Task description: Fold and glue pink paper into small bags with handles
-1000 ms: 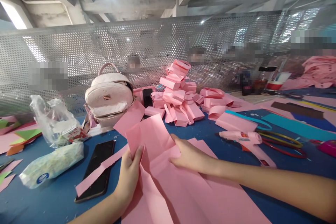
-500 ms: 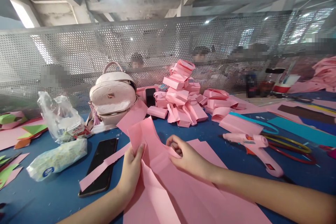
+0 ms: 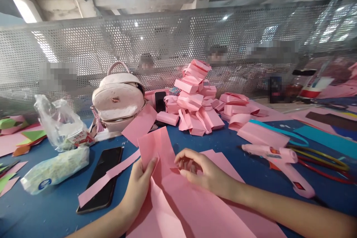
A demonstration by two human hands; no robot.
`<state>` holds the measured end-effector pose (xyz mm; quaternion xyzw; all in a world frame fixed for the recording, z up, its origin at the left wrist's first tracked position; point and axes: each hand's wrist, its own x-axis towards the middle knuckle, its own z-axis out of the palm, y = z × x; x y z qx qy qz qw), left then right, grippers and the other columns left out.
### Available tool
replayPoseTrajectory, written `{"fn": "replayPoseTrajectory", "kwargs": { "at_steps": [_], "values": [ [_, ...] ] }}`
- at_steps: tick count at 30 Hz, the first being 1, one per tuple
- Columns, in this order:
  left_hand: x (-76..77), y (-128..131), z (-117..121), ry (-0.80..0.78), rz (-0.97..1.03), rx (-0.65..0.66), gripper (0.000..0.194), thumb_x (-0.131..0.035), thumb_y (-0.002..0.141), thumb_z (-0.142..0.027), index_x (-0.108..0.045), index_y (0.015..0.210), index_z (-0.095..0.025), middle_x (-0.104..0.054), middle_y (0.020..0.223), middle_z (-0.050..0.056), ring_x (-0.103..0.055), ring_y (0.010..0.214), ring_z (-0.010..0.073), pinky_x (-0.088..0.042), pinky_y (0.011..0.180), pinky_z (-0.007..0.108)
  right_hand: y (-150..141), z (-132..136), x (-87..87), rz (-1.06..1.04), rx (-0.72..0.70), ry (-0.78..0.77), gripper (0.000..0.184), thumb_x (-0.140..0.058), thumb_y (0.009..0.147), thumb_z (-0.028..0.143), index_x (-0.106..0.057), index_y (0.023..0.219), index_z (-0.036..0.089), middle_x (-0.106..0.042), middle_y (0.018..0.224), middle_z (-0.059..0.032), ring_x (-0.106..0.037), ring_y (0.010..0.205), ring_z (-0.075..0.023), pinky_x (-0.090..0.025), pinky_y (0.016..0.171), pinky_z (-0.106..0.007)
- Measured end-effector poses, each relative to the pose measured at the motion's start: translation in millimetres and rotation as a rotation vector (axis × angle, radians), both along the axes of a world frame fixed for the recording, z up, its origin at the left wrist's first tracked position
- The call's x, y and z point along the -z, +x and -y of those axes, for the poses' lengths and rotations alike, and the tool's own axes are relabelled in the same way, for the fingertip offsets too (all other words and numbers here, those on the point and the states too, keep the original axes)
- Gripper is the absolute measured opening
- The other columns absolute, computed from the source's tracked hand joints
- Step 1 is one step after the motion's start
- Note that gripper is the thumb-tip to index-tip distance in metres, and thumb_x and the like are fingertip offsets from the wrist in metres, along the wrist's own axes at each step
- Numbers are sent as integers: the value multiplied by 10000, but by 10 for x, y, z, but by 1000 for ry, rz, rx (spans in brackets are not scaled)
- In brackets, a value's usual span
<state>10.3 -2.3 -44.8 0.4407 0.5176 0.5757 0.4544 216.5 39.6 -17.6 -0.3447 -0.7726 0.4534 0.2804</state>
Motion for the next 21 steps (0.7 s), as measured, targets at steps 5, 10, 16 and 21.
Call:
{"fn": "replayPoseTrajectory", "kwargs": {
  "at_steps": [5, 10, 16, 21],
  "values": [
    [16, 1, 6, -53, -22, 117, 374, -721, 809, -514, -653, 711, -160, -624, 643, 3, -569, 612, 161, -469, 563, 229, 20, -8, -8, 47, -1, 37, 172, -563, 896, 294, -679, 986, 202, -639, 973, -34, -550, 769, -138, -442, 676, -240],
    [18, 10, 27, -77, -42, 249, 368, -692, 834, -521, -686, 772, -158, -660, 689, 35, -604, 653, 186, -499, 589, 245, 23, -36, 5, 92, 25, 24, 176, -573, 851, 213, -708, 961, 190, -698, 897, -22, -558, 710, -127, -430, 624, -222],
    [39, 38, 51, -72, -81, 348, 355, -684, 847, -491, -692, 734, -155, -654, 673, 35, -599, 635, 182, -497, 567, 233, 47, -45, -118, 230, 32, 122, 146, -642, 750, 121, -743, 818, 201, -717, 770, 20, -588, 642, -113, -413, 603, -214],
    [77, 37, 78, -68, -159, 345, 414, -647, 867, -525, -683, 706, -146, -642, 660, 39, -592, 629, 176, -474, 545, 214, 44, 0, -228, 412, 30, 332, 110, -702, 734, 122, -736, 759, 224, -723, 786, 36, -601, 682, -124, -346, 589, -235]
  ]
}}
